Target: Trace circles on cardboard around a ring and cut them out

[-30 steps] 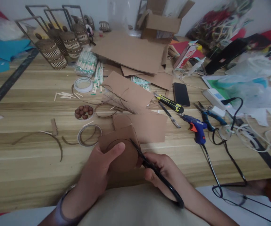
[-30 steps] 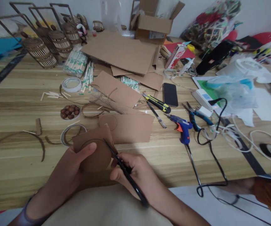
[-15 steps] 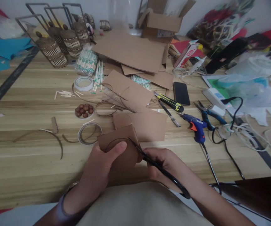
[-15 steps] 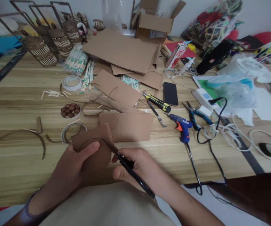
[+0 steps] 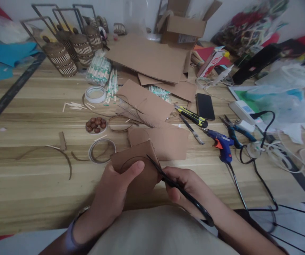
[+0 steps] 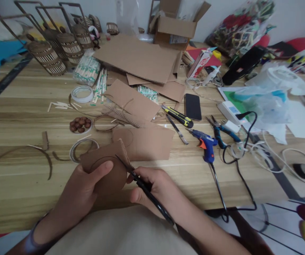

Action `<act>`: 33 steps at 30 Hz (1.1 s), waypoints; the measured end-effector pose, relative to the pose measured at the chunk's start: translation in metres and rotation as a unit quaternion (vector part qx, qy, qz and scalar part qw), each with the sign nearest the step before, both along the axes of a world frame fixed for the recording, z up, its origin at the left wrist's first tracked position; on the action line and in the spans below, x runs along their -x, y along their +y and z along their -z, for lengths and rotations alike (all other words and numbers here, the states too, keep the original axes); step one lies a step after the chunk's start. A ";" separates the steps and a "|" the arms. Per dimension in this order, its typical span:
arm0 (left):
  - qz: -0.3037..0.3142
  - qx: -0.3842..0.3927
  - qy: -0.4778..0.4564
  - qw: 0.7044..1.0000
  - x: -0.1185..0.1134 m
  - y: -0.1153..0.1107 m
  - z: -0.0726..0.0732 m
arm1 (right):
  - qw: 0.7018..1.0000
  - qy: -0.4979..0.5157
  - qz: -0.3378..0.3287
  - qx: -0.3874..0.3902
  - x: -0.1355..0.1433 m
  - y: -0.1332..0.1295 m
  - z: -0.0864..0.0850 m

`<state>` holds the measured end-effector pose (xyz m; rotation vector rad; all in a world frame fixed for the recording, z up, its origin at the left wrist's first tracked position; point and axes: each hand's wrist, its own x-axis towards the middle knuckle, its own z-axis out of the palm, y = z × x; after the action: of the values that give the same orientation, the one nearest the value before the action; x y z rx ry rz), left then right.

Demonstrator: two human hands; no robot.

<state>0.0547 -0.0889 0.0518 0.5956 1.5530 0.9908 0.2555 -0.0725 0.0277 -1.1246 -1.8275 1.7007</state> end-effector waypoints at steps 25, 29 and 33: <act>-0.019 0.028 -0.024 0.999 -0.003 0.002 -0.017 | 0.998 -0.022 -0.014 0.051 -0.003 0.000 -0.006; -0.015 0.023 -0.014 1.000 -0.003 0.003 -0.017 | 0.998 -0.032 -0.008 0.048 -0.003 -0.001 -0.006; -0.007 0.001 -0.032 0.999 -0.003 0.001 -0.011 | 0.998 -0.036 -0.014 0.049 -0.003 0.000 -0.007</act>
<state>0.0572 -0.0875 0.0631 0.5470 1.5037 1.0102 0.2587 -0.0729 0.0343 -1.2190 -1.8294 1.8047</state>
